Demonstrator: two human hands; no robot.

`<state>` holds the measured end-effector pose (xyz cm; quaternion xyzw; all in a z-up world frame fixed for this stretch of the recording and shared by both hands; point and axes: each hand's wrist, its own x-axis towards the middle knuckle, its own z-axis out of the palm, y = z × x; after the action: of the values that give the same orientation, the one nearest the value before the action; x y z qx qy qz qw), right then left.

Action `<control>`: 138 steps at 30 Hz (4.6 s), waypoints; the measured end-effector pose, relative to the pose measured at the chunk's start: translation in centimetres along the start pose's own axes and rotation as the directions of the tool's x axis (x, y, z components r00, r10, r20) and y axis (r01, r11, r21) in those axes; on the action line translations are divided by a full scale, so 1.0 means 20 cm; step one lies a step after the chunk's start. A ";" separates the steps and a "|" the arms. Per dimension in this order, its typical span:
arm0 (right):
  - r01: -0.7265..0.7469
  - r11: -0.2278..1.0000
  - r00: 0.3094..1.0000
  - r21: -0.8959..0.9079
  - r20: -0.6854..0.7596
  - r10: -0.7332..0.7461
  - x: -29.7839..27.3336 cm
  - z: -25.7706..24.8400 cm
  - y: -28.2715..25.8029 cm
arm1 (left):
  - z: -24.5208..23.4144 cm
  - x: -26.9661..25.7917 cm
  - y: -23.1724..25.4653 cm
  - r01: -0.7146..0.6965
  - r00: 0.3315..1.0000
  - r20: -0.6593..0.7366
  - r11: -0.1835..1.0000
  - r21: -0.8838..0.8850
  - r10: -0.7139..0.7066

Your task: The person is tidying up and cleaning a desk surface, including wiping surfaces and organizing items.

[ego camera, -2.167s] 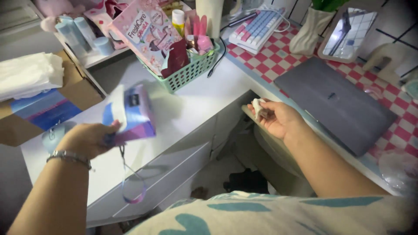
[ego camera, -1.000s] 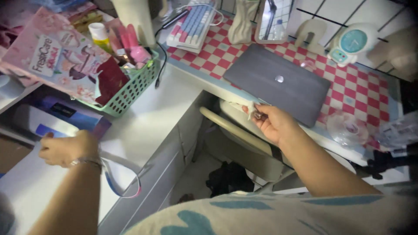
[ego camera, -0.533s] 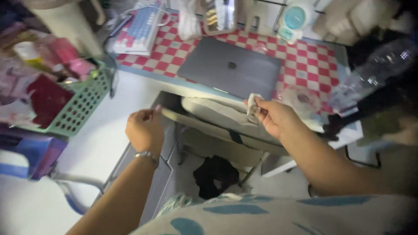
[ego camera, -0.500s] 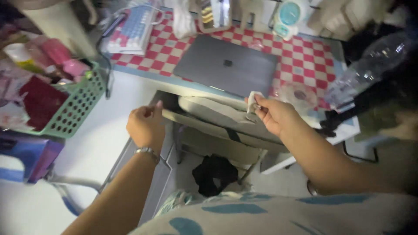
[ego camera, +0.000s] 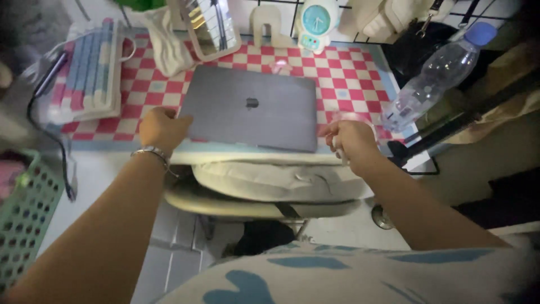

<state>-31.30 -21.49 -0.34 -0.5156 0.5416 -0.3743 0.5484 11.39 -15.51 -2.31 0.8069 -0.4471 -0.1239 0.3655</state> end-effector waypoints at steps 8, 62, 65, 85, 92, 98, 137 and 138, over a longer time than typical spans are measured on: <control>-0.401 0.706 0.915 -0.583 -0.297 0.274 0.24 0.23 -0.12 | 0.18 0.44 -0.07 0.072 0.945 0.309 0.990 0.124 -0.108; 0.526 0.602 0.473 -0.601 0.795 0.379 -0.69 1.41 -0.04 | -0.67 -2.74 -0.37 0.443 0.308 -0.474 0.565 -0.696 -0.825; 0.591 0.593 0.398 -0.548 0.837 0.376 -0.89 1.63 0.14 | -0.74 -2.98 -0.45 0.506 0.216 -0.501 0.535 -0.677 -0.838; 0.877 0.262 0.333 -0.402 0.903 0.273 -1.59 2.34 0.64 | -0.80 -3.62 -1.10 0.518 0.015 -0.477 0.415 -0.748 -0.879; 0.881 0.234 0.342 -0.411 0.896 0.284 -1.67 2.36 0.56 | -0.85 -3.63 -1.10 0.592 0.021 -0.506 0.419 -0.689 -0.863; 0.692 0.372 0.328 -0.618 0.729 0.601 -1.75 2.33 0.52 | -0.88 -3.74 -1.07 0.487 0.026 -0.442 0.397 -0.778 -0.897; 0.905 -0.080 0.424 -0.417 0.890 0.167 -1.29 2.45 0.41 | -0.98 -3.76 -1.03 0.448 0.071 -0.413 0.399 -0.800 -0.908; 0.881 -0.059 0.472 -0.469 0.877 0.089 -1.28 2.45 0.40 | -0.98 -3.74 -1.02 0.456 0.067 -0.434 0.414 -0.788 -0.898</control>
<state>12.22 12.69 -8.56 -0.9752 0.1625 0.1378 0.0592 -7.97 61.34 -12.34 0.7517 0.2881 0.0168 0.5930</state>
